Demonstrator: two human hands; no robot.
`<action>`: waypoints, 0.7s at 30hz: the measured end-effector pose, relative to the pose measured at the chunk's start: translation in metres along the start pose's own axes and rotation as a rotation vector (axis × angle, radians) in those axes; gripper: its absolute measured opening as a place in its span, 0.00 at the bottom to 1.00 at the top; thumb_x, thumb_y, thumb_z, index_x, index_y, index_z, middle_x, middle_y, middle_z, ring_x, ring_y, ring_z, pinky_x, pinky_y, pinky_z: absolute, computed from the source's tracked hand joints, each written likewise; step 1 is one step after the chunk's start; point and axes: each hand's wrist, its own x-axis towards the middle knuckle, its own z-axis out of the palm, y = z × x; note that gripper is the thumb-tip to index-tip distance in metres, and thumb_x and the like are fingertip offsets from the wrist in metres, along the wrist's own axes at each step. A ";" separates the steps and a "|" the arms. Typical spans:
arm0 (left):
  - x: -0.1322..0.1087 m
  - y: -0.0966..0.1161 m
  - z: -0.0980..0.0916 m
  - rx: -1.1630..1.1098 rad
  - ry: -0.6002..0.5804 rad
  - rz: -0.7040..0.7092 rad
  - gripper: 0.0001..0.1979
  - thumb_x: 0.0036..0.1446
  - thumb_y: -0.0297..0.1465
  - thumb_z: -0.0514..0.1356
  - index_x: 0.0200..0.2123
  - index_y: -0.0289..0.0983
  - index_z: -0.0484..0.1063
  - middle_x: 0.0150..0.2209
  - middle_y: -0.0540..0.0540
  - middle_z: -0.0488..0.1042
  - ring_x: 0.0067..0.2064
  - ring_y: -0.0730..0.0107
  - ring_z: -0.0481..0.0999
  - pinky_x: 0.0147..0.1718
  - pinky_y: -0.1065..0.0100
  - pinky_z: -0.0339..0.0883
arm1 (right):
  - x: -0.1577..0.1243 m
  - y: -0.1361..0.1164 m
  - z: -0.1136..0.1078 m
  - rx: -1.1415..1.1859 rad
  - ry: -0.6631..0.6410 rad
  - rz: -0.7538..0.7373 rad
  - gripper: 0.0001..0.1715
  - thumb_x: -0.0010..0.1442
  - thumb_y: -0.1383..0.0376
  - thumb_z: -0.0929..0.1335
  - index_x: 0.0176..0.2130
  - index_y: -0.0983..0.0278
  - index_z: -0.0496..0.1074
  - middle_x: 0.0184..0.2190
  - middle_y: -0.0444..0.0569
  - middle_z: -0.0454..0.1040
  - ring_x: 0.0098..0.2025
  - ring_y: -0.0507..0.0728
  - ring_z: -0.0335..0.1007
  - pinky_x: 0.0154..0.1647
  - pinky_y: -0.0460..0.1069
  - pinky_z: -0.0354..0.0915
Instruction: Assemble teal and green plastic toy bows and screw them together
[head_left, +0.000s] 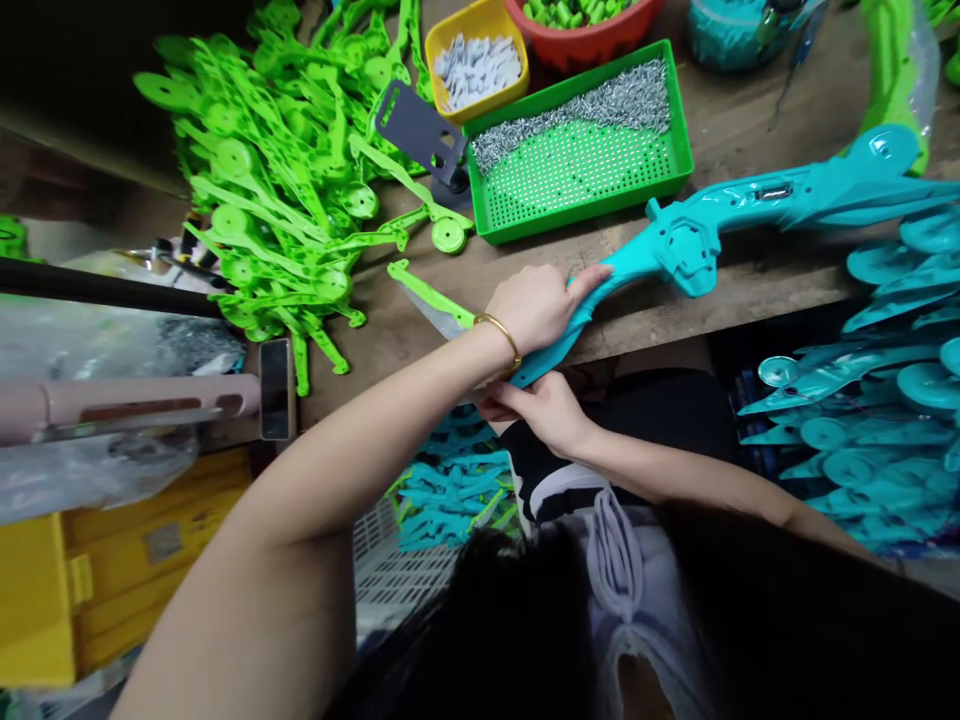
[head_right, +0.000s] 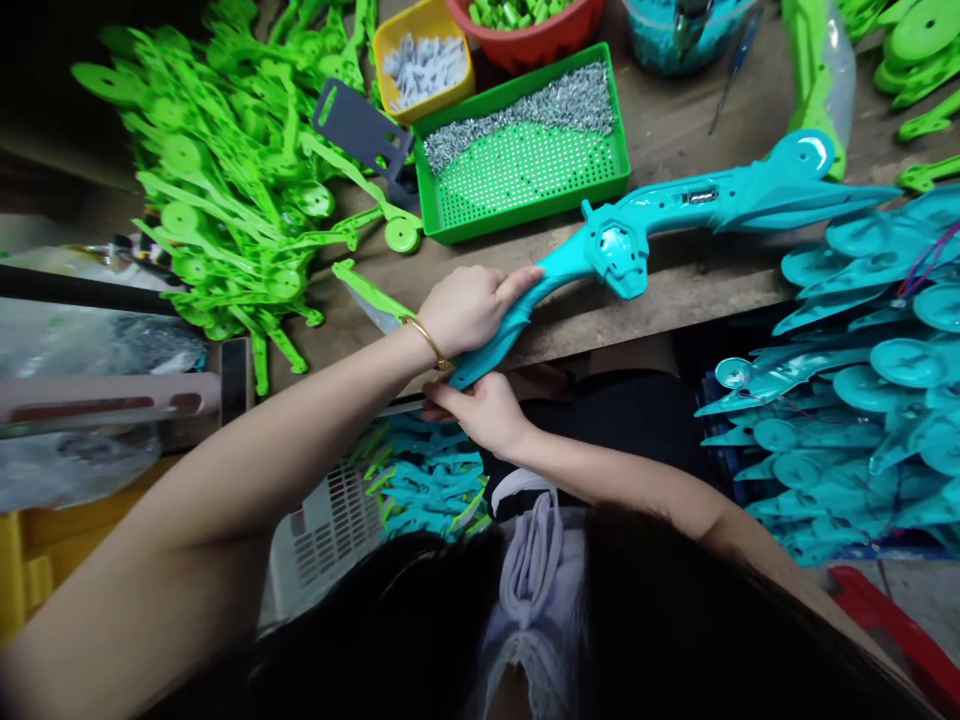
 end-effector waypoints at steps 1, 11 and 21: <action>0.000 0.001 0.001 -0.002 -0.007 0.004 0.42 0.63 0.57 0.36 0.34 0.31 0.79 0.34 0.37 0.78 0.36 0.61 0.77 0.35 0.67 0.62 | 0.000 0.002 0.001 -0.010 0.020 0.013 0.26 0.38 0.48 0.77 0.27 0.65 0.73 0.24 0.45 0.76 0.28 0.56 0.76 0.34 0.51 0.74; 0.001 -0.023 -0.004 0.049 -0.034 0.107 0.44 0.61 0.59 0.33 0.29 0.34 0.78 0.31 0.36 0.78 0.32 0.59 0.77 0.28 0.66 0.56 | -0.027 -0.034 -0.035 -0.515 -0.106 0.032 0.20 0.52 0.55 0.73 0.41 0.66 0.74 0.30 0.47 0.80 0.33 0.54 0.78 0.38 0.49 0.72; 0.008 -0.081 -0.005 0.126 -0.097 0.136 0.43 0.62 0.55 0.29 0.33 0.36 0.77 0.37 0.35 0.80 0.38 0.51 0.79 0.30 0.63 0.61 | -0.070 -0.287 -0.103 -1.308 0.757 -0.649 0.07 0.57 0.65 0.71 0.37 0.64 0.79 0.25 0.49 0.78 0.26 0.49 0.73 0.34 0.49 0.66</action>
